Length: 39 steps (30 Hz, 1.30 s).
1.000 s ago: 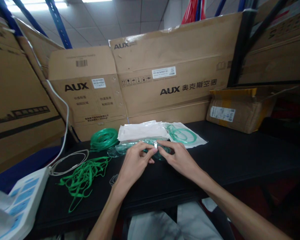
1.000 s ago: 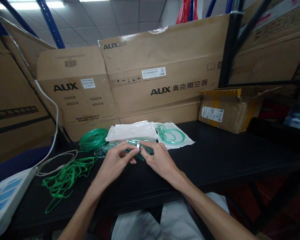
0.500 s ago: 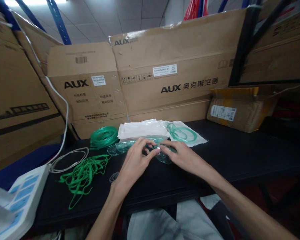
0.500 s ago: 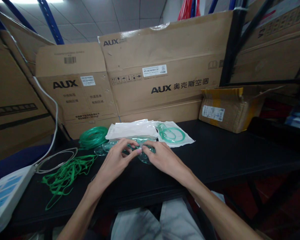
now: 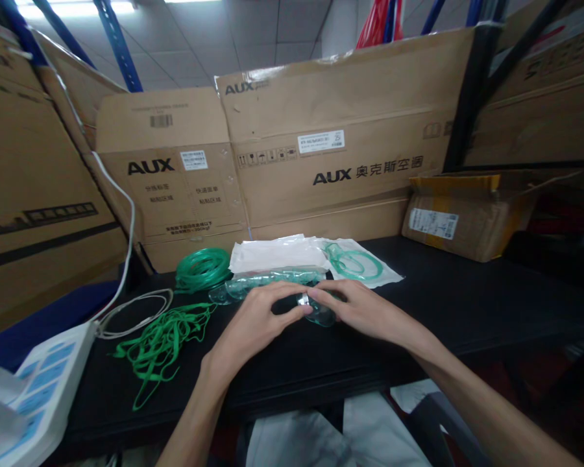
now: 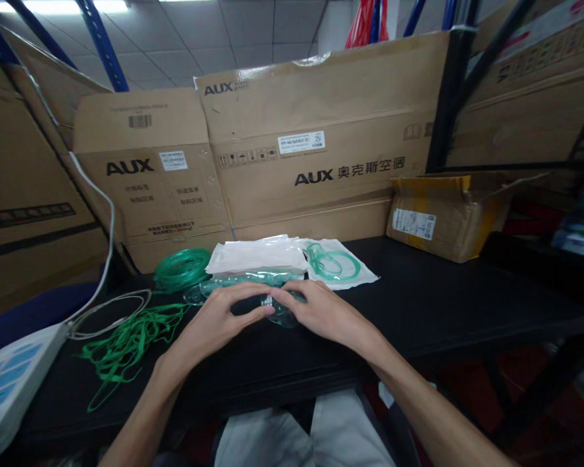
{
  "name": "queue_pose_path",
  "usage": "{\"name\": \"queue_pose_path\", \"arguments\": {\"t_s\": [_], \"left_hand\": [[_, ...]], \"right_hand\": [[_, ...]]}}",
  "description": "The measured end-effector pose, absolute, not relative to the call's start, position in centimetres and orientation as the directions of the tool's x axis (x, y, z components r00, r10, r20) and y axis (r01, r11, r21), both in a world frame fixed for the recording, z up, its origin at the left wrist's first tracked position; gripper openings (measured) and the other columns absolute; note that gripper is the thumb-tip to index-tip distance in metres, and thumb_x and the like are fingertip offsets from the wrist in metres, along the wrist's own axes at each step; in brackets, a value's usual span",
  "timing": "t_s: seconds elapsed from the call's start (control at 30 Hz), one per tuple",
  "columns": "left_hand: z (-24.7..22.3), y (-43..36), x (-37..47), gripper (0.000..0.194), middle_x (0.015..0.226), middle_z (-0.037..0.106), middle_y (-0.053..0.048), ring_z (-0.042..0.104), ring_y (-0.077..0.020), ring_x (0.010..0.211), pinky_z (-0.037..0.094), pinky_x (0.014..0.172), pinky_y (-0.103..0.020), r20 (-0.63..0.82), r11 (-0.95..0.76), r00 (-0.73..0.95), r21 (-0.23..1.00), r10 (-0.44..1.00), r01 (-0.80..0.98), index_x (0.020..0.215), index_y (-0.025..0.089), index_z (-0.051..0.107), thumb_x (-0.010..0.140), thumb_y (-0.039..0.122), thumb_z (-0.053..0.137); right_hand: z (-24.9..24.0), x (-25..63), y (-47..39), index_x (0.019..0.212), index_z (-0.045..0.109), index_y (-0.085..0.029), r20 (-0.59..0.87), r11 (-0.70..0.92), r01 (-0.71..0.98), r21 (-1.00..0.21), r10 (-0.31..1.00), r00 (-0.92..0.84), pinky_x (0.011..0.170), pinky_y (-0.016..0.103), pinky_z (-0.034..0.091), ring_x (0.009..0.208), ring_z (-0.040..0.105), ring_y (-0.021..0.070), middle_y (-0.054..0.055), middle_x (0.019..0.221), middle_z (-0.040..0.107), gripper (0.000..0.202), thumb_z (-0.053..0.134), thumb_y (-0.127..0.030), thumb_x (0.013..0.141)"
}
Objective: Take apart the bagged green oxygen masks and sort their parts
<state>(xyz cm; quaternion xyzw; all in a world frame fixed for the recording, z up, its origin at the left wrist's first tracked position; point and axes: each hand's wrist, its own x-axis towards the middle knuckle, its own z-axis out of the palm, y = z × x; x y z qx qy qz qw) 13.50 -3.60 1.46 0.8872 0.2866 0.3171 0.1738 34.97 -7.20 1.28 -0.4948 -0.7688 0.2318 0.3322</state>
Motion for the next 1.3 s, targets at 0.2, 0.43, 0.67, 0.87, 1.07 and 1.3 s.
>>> {"name": "queue_pose_path", "arguments": {"t_s": [0.2,0.43,0.67,0.87,1.07,1.3], "left_hand": [[1.5,-3.1,13.1,0.027,0.116,0.075,0.000,0.068,-0.0205,0.108,0.048,0.101,-0.031,0.467,-0.743,0.582,0.487,0.665,0.459,0.114,0.027,0.075,0.091,0.039,0.067],[1.2,-3.0,13.2,0.031,0.119,0.074,-0.002,0.067,-0.0230,0.112,0.048,0.103,-0.035,0.508,-0.764,0.571,0.453,0.645,0.460,0.118,0.026,0.073,0.092,0.042,0.065],[1.0,-2.9,13.3,0.028,0.116,0.074,-0.003,0.067,-0.0224,0.110,0.048,0.102,-0.036,0.572,-0.805,0.567,0.405,0.593,0.433,0.117,0.025,0.073,0.093,0.038,0.065],[2.4,-3.3,12.3,0.034,0.122,0.071,-0.002,0.067,-0.0188,0.107,0.049,0.098,-0.031,0.568,-0.741,0.479,0.556,0.669,0.377,0.127,0.026,0.064,0.095,0.039,0.061],[3.4,-4.3,9.0,0.022,0.113,0.072,-0.004,0.066,-0.0208,0.108,0.049,0.098,-0.033,0.531,-0.686,0.435,0.545,0.727,0.482,0.105,0.022,0.068,0.093,0.040,0.063],[0.8,-5.6,5.3,0.019,0.115,0.071,-0.003,0.065,-0.0217,0.108,0.048,0.099,-0.036,0.348,-0.646,0.545,0.452,0.763,0.616,0.083,0.024,0.072,0.089,0.041,0.068]], "right_hand": [[1.0,35.5,-7.3,0.128,0.061,-0.025,0.237,0.408,0.606,-0.682,0.908,-0.344,0.068,0.027,0.045,0.076,0.060,0.0168,0.001,0.097,0.069,0.048,0.069,-0.047,0.086],[1.1,35.5,-7.2,0.117,0.065,-0.022,0.291,0.401,0.592,-0.699,0.916,-0.277,0.060,0.025,0.042,0.067,0.055,0.0142,-0.002,0.081,0.062,0.034,0.066,-0.039,0.087],[1.3,35.5,-7.4,0.112,0.070,-0.022,0.228,0.361,0.691,-0.627,0.932,-0.281,0.060,0.026,0.041,0.065,0.055,0.0154,-0.001,0.077,0.063,0.035,0.065,-0.045,0.087],[1.1,36.2,-7.4,0.117,0.070,-0.024,0.243,0.332,0.782,-0.528,0.941,-0.235,0.065,0.029,0.044,0.073,0.062,0.0205,0.004,0.083,0.068,0.046,0.064,-0.056,0.085],[1.5,37.0,-7.3,0.116,0.071,-0.023,0.302,0.363,0.770,-0.525,0.925,-0.230,0.059,0.027,0.042,0.066,0.060,0.0193,0.002,0.072,0.065,0.047,0.063,-0.058,0.085],[2.2,36.8,-7.7,0.113,0.071,-0.022,0.308,0.365,0.759,-0.540,0.924,-0.225,0.056,0.027,0.040,0.061,0.056,0.0182,0.000,0.068,0.062,0.044,0.063,-0.055,0.085]]}}
